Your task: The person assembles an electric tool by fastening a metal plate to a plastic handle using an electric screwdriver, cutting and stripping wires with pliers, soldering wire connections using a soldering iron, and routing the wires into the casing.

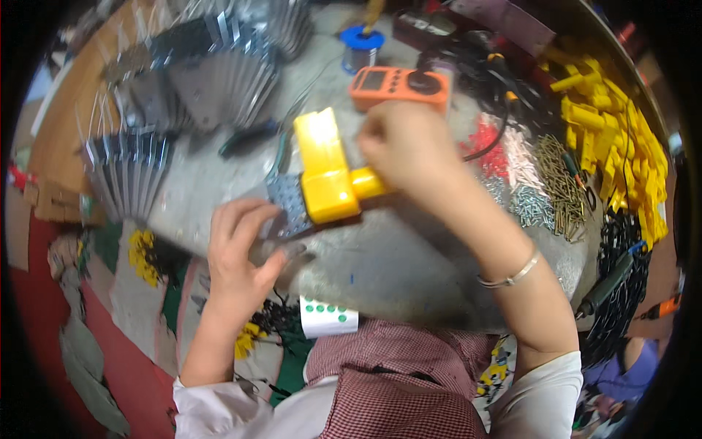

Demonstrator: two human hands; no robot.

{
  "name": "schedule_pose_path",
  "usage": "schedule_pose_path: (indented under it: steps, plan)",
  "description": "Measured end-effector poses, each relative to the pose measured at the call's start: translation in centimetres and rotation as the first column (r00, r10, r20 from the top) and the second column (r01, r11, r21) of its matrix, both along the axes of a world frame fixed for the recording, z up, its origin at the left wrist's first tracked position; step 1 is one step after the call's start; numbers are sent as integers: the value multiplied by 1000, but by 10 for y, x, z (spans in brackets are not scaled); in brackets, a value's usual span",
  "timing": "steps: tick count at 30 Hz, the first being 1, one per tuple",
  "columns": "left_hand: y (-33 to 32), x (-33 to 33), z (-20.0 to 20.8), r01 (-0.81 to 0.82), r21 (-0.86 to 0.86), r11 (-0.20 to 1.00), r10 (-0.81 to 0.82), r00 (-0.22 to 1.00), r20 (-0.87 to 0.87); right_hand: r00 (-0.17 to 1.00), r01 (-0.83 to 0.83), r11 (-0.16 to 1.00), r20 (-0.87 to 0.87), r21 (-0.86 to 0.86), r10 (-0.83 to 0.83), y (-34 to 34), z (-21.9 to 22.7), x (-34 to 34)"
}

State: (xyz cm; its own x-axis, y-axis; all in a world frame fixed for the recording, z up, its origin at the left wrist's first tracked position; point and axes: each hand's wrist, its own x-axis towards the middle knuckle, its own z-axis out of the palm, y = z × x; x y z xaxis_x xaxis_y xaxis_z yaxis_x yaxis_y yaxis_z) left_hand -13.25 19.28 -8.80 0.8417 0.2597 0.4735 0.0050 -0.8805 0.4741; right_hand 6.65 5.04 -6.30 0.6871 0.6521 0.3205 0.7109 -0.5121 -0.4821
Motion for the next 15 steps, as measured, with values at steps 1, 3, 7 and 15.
schedule_pose_path:
  steps: [1, 3, 7, 15]
  plan:
    - [-1, 2, -4, 4, -6, 1000, -4, 1000, -18, 998, 0, 1000, -58, 0, 0, 5, -3, 3]
    - [-4, 3, -1, -12, 12, 1000, 12, 999, -35, 986, -80, 997, -148, 9, 80, 5, -2, 3]
    - [1, -1, 4, -13, -35, 999, 14, 1000, 15, 966, -231, 973, 122, -3, 230, -24, 41, 11]
    - [-67, 94, 4, 346, 339, 875, -342, 937, -76, 796, 183, 859, 585, -479, 157, -38, 85, 75]
